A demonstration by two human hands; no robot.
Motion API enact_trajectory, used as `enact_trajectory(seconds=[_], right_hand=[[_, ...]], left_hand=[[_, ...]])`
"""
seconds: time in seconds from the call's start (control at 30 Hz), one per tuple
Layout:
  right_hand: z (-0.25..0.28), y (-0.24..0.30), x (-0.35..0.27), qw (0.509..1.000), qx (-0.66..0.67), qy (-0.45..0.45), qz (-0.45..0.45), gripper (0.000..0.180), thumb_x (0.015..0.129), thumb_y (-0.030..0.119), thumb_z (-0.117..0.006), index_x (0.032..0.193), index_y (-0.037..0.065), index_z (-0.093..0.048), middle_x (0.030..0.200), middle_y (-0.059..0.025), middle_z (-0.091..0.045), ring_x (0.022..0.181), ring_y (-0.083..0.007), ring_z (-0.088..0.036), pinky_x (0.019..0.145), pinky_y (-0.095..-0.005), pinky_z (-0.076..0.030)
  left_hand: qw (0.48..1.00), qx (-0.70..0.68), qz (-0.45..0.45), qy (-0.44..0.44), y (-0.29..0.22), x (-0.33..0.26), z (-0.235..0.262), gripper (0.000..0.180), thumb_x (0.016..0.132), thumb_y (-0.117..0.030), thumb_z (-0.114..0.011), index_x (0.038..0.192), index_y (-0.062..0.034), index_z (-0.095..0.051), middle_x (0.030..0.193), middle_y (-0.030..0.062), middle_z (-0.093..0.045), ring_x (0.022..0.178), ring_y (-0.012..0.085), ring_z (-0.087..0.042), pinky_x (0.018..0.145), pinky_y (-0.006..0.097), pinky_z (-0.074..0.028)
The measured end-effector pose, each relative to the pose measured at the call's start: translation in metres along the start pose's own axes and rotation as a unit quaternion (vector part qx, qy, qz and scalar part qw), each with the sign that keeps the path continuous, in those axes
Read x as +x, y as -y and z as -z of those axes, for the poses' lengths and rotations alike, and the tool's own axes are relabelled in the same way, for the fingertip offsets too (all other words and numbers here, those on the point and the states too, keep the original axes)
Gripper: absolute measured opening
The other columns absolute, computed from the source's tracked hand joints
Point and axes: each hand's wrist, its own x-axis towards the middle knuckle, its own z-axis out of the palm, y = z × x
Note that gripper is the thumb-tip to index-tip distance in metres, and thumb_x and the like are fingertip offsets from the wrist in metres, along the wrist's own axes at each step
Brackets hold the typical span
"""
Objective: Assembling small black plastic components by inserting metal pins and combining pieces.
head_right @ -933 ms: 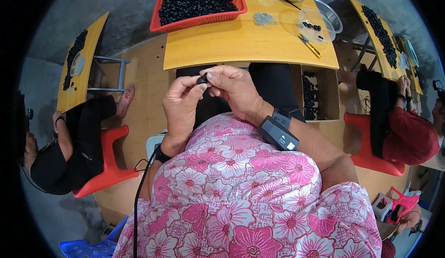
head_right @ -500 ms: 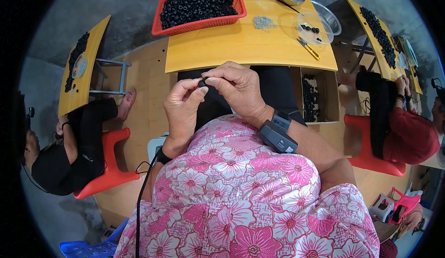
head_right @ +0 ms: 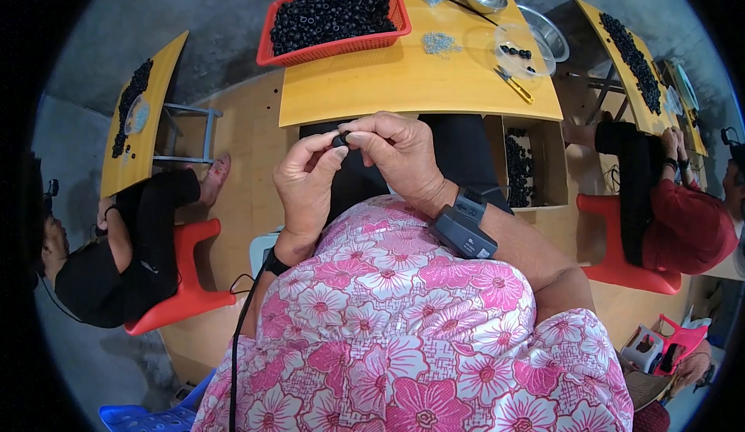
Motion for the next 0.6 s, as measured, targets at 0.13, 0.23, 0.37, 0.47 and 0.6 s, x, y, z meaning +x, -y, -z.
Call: enact_trajectory(seconds=[0.13,0.23,0.37,0.47,0.6], right_hand=[[-0.002,-0.0016,-0.001,1.0,0.029,-0.011,-0.003,0.014,0.085,0.006,-0.063,0.096,0.001,-0.069,0.075,-0.0019,-0.063,0.059,-0.005,-0.055,0.053,-0.0179,-0.044],[-0.0007,0.0002,0.001,0.997,0.066,0.001,-0.036,0.014,0.085,0.006,-0.063,0.096,0.001,-0.069,0.076,-0.0023,-0.063,0.059,-0.0056,-0.055,0.052,-0.0181,-0.044],[0.002,-0.001,0.0039,0.988,0.13,0.018,-0.085,0.013,0.086,0.005,-0.062,0.096,0.0,-0.069,0.077,-0.0023,-0.063,0.063,-0.0061,-0.055,0.054,-0.0184,-0.044],[0.0022,0.0003,0.0054,0.987,0.138,0.022,-0.075,0.013,0.086,0.004,-0.062,0.097,0.0,-0.068,0.077,-0.0021,-0.063,0.064,-0.0061,-0.055,0.056,-0.0182,-0.044],[0.0041,-0.001,0.0056,0.993,0.101,0.024,-0.052,0.013,0.086,0.003,-0.063,0.097,-0.001,-0.067,0.076,-0.0017,-0.062,0.064,-0.0059,-0.054,0.057,-0.018,-0.044]], left_hand=[[1.0,0.023,-0.006,-0.012,-0.0017,0.0002,-0.0023,0.018,0.081,0.001,-0.068,0.099,0.0015,-0.065,0.085,0.0015,-0.063,0.078,0.0065,-0.057,0.07,0.02,-0.047],[1.0,0.013,0.01,-0.016,-0.0068,0.0005,-0.0022,0.018,0.08,0.002,-0.068,0.098,0.0022,-0.065,0.084,0.002,-0.063,0.076,0.0059,-0.056,0.069,0.019,-0.047],[0.999,-0.022,0.029,-0.001,-0.0044,0.0003,-0.0016,0.017,0.081,0.001,-0.068,0.098,0.0025,-0.065,0.083,0.0022,-0.063,0.073,0.0058,-0.056,0.066,0.019,-0.046],[0.996,-0.068,0.054,0.011,-0.0019,0.0005,-0.0005,0.017,0.082,0.0,-0.068,0.098,0.0026,-0.065,0.083,0.0023,-0.063,0.07,0.0058,-0.054,0.063,0.019,-0.045],[0.991,-0.082,0.105,0.026,-0.0016,-0.0001,0.0007,0.019,0.084,-0.001,-0.065,0.102,0.0022,-0.063,0.086,0.0034,-0.062,0.07,0.0078,-0.053,0.063,0.02,-0.044]])
